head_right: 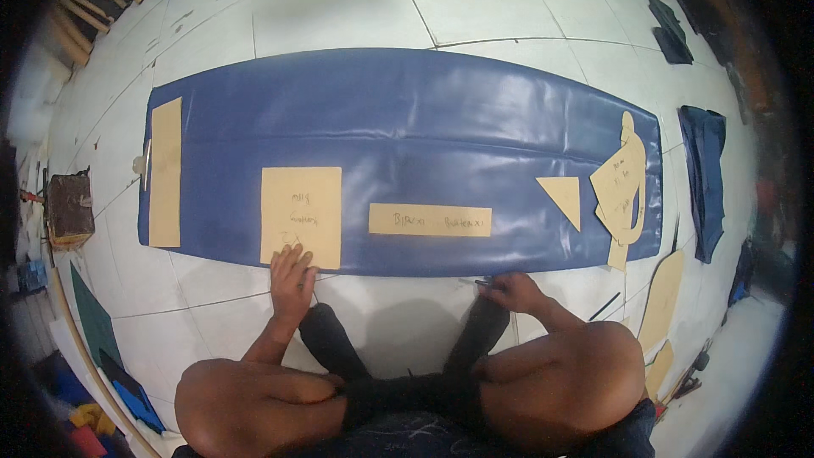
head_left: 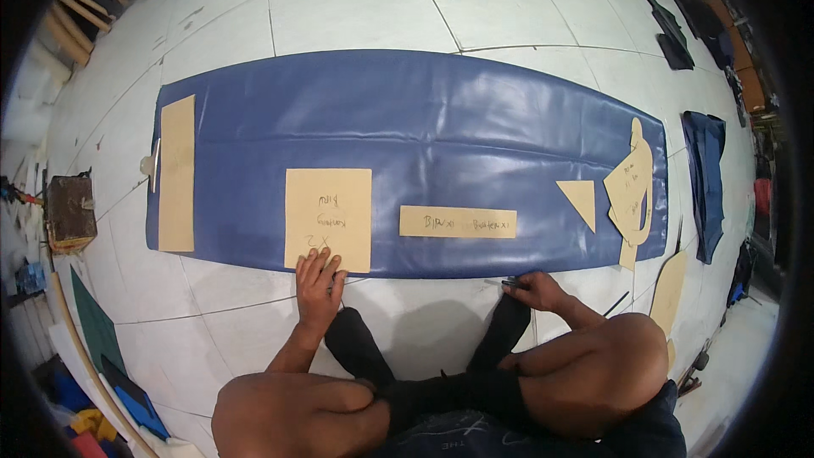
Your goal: The person positions cardboard pattern templates on a blue sheet of material on the floor and traces around their edges using a pen.
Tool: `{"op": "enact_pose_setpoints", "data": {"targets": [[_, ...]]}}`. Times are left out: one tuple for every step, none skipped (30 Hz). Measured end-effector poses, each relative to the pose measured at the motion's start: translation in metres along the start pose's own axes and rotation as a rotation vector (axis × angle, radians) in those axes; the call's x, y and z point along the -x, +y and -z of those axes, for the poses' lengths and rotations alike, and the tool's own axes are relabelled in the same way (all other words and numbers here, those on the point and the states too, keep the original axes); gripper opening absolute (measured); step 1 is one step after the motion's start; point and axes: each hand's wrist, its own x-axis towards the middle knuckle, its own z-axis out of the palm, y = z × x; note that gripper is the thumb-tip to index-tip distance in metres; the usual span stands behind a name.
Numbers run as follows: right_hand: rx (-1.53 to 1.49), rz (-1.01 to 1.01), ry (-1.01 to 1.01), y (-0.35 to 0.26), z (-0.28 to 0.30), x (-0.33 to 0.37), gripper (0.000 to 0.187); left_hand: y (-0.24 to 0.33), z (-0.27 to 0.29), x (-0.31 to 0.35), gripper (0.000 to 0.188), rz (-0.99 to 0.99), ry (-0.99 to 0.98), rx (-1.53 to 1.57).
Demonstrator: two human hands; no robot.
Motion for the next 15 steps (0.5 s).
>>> {"op": "enact_pose_setpoints", "data": {"targets": [[-0.010,-0.023,0.001,0.005,-0.002,-0.002,0.049,0.001,-0.002,-0.001,0.030,-0.002,-0.006,0.004],[-0.025,-0.041,-0.003,0.005,-0.004,-0.002,0.049,0.000,-0.001,0.000,0.029,-0.002,-0.002,-0.005],[-0.032,-0.043,-0.009,0.006,-0.005,-0.002,0.049,0.000,0.000,0.000,0.029,-0.002,0.003,-0.015],[-0.049,-0.068,-0.037,0.001,-0.001,-0.002,0.051,0.000,0.001,-0.001,0.029,-0.002,-0.005,-0.018],[-0.066,-0.091,-0.065,-0.002,0.002,-0.003,0.053,0.000,0.001,-0.002,0.029,0.001,-0.002,-0.003],[0.009,-0.070,-0.057,-0.003,0.002,-0.003,0.052,0.000,0.001,-0.001,0.029,0.003,0.001,0.011],[0.004,-0.064,-0.059,-0.005,0.001,-0.002,0.052,0.000,0.001,-0.001,0.029,0.004,-0.001,0.003],[-0.020,-0.038,-0.015,-0.007,0.001,0.001,0.051,0.000,0.000,0.000,0.029,-0.001,0.005,0.013],[-0.044,-0.012,0.029,-0.008,-0.001,0.002,0.051,0.000,0.000,0.001,0.030,-0.005,0.011,0.022],[-0.048,-0.008,0.024,-0.007,-0.001,0.000,0.051,0.000,-0.001,0.001,0.030,-0.002,0.008,0.016],[-0.085,-0.005,0.009,-0.005,-0.002,0.000,0.050,0.000,0.000,0.001,0.029,0.001,0.005,0.006],[-0.123,-0.003,-0.007,-0.003,-0.002,0.000,0.049,0.000,0.001,0.001,0.029,0.004,0.002,-0.005],[-0.129,-0.001,-0.014,-0.002,-0.002,0.001,0.049,0.001,0.000,0.000,0.029,0.008,-0.004,-0.011],[-0.100,-0.009,-0.005,-0.002,0.000,0.000,0.048,0.001,-0.001,-0.001,0.029,0.006,-0.002,-0.004],[-0.071,-0.018,0.004,0.000,0.001,0.000,0.048,0.001,-0.002,-0.002,0.028,0.003,0.001,0.004]]}}
